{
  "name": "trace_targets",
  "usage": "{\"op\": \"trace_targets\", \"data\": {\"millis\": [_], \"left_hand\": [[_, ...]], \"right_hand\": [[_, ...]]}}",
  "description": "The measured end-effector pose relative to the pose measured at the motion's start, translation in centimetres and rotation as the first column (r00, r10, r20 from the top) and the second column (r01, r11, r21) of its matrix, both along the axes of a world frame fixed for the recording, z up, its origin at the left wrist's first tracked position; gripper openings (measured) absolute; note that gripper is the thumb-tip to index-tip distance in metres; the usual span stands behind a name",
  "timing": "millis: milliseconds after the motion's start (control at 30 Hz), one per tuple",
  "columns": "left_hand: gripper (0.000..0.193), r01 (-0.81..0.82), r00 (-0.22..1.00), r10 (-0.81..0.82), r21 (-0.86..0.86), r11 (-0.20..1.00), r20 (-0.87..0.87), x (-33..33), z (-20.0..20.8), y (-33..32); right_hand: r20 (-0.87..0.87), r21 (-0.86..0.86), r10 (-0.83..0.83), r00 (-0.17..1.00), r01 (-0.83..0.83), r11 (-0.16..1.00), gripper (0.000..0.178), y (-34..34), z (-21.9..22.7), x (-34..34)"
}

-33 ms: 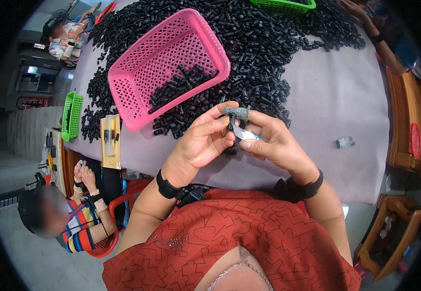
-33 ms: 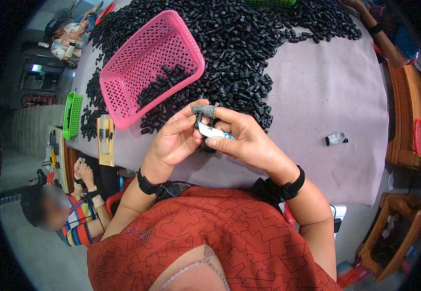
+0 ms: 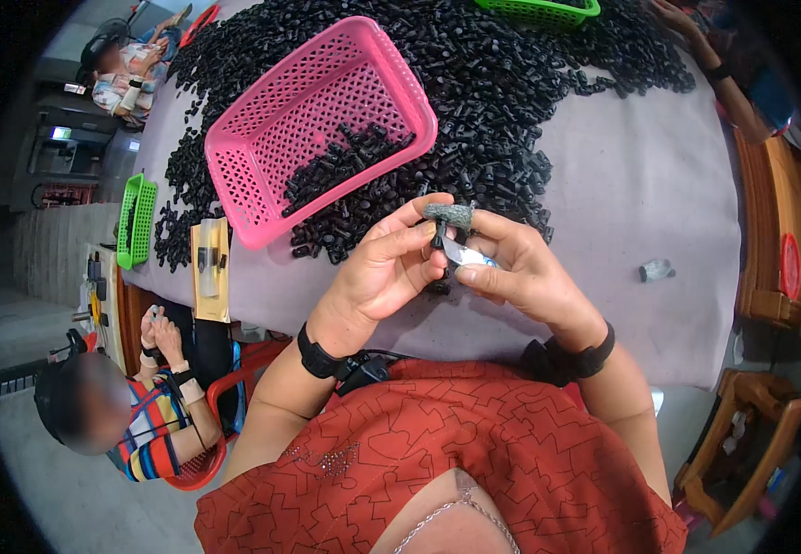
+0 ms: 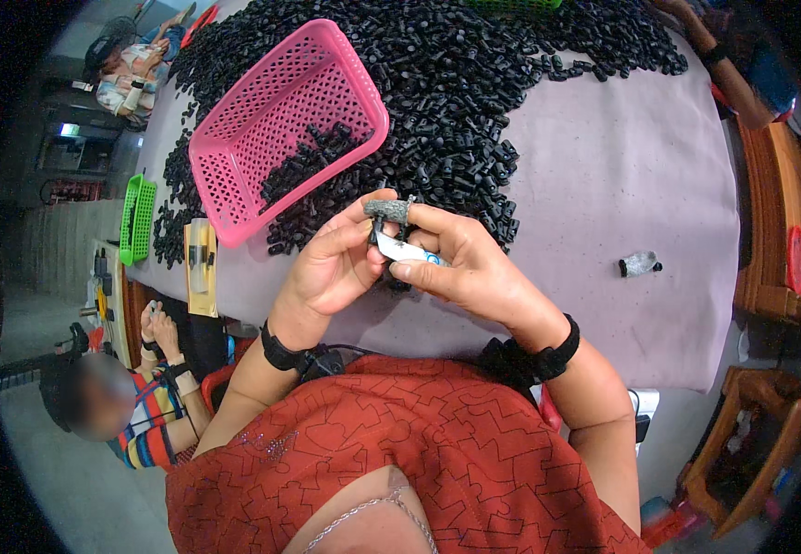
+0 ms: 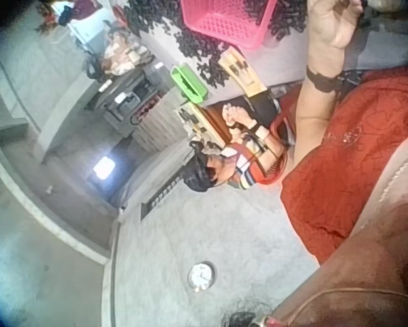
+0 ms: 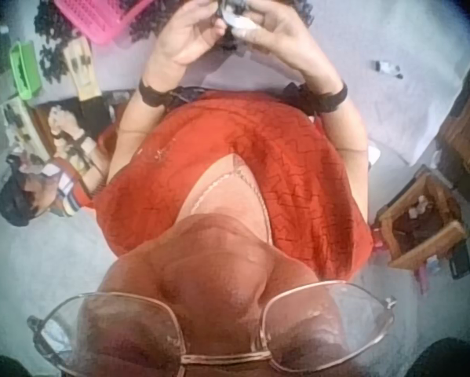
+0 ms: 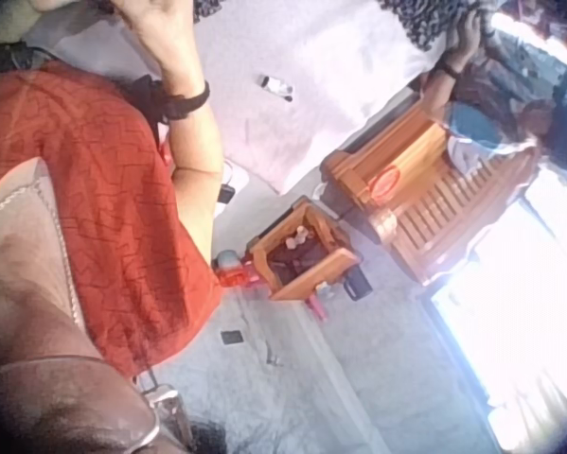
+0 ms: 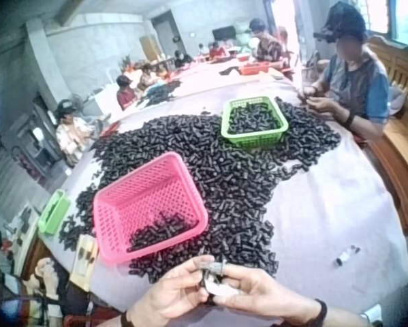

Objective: Assembling small black plastic components by hand at a workstation.

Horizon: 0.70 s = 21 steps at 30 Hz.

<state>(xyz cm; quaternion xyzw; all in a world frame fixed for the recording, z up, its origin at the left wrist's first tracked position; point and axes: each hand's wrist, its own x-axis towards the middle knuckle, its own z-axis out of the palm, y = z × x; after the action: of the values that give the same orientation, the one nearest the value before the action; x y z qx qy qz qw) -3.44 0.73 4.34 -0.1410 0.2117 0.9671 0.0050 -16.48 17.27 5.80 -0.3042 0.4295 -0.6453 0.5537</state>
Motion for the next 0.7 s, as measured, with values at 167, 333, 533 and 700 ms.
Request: {"op": "trace_targets", "data": {"millis": [167, 333, 533, 700], "left_hand": [[0.042, 0.013, 1.000, -0.013, -0.013, 1.000, -0.017, -0.22, 0.03, 0.37], [0.040, 0.012, 1.000, -0.012, 0.021, 1.000, -0.011, -0.36, 0.03, 0.20], [0.041, 0.023, 1.000, -0.023, 0.051, 0.998, -0.004, -0.13, -0.23, 0.17], [0.046, 0.068, 0.996, -0.065, 0.047, 0.997, -0.057, -0.13, -0.15, 0.30]], "right_hand": [[0.004, 0.036, 0.006, 1.000, -0.006, 0.999, 0.040, -0.01, -0.20, -0.47], [0.023, -0.012, 0.026, 0.999, -0.026, 1.000, 0.041, 0.04, -0.41, -0.14], [0.058, -0.003, 0.026, 0.998, -0.025, 1.000, 0.042, -0.06, -0.86, -0.15], [0.074, 0.008, 0.014, 0.997, -0.015, 1.000, 0.043, -0.15, -0.62, -0.20]]}}
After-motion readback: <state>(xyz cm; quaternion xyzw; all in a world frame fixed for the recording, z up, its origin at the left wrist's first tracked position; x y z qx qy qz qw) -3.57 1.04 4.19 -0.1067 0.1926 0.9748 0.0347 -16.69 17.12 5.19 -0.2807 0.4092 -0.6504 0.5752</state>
